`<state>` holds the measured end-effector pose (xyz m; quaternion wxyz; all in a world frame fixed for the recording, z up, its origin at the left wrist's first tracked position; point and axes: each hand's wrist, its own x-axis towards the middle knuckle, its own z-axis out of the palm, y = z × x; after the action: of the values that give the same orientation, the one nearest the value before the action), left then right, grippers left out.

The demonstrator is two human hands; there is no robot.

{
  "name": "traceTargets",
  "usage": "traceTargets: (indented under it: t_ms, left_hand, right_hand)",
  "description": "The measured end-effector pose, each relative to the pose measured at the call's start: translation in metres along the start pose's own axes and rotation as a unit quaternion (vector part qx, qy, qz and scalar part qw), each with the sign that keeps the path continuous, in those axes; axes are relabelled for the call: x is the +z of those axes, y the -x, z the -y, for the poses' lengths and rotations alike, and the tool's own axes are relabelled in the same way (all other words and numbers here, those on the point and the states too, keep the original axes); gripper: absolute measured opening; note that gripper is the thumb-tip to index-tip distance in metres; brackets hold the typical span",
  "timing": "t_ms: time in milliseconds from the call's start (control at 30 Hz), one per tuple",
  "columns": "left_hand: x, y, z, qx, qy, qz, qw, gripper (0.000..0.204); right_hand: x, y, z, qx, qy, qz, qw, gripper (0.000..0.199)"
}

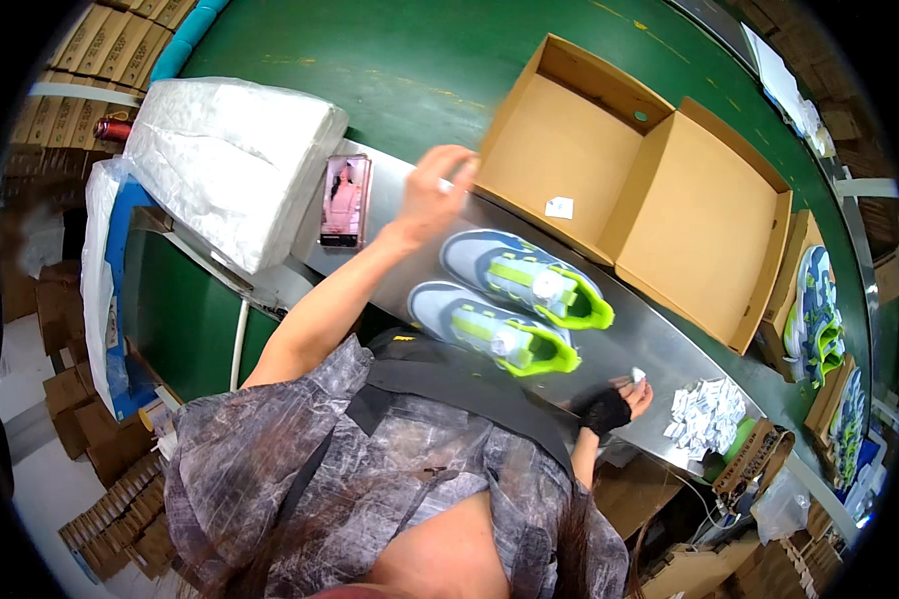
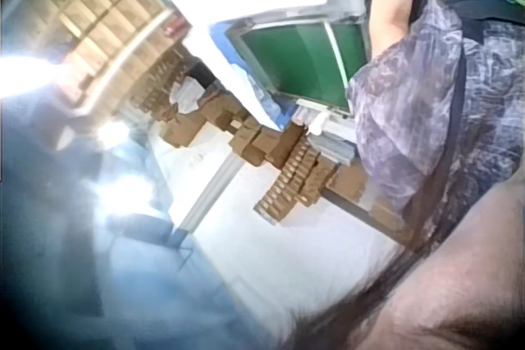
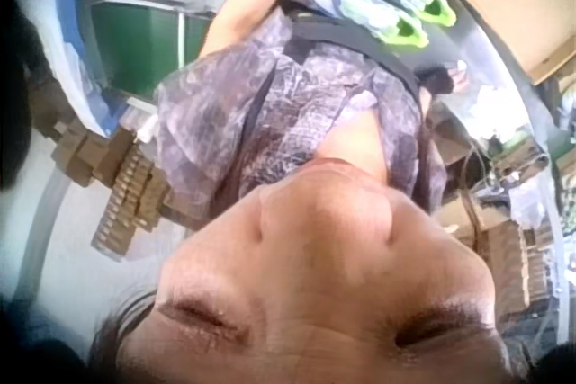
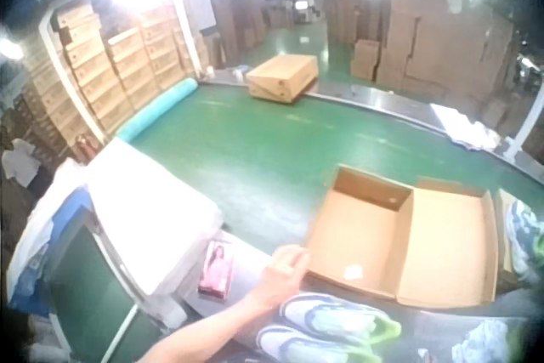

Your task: The person places pairs of sneakers into cardboard boxes on a conveyor belt. They line the boxes with bubble wrap and tissue paper, insert the shoes, and close the boxes before moving them along the belt.

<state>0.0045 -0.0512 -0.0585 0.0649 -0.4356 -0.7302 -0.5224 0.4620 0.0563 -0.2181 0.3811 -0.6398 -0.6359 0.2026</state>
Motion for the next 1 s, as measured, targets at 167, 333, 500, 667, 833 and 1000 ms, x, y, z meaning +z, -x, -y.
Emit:
traceTargets:
  t_ms: [167,333,500,667,833,1000]
  left_hand:
    - [-0.134,-0.002,0.096,-0.126,-0.115,-0.067,0.983,0.017]
    - [-0.258,0.028,0.158,-0.089,-0.546,-0.049,0.832,0.029]
    - [-0.282,0.023,0.182,-0.203,-0.411,-0.01,0.889,0.028]
    - [-0.303,0.016,0.174,-0.192,-0.291,0.034,0.937,0.022]
    - [-0.328,-0.012,0.111,-0.202,-0.264,-0.103,0.938,0.025]
    - [-0.301,-0.103,-0.025,-0.149,0.001,-0.219,0.964,0.023]
  right_hand:
    - [0.02,0.007,0.07,-0.136,0.13,-0.005,0.982,0.019]
    - [0.05,0.0,0.084,-0.143,0.144,0.001,0.979,0.025]
    - [0.042,0.004,0.103,-0.16,0.242,0.058,0.955,0.037]
    - [0.024,-0.004,0.119,-0.229,0.253,0.074,0.937,0.046]
    - [0.001,-0.052,0.182,-0.265,0.194,-0.018,0.944,0.034]
    - [0.01,-0.061,0.284,-0.324,0.029,0.051,0.944,0.027]
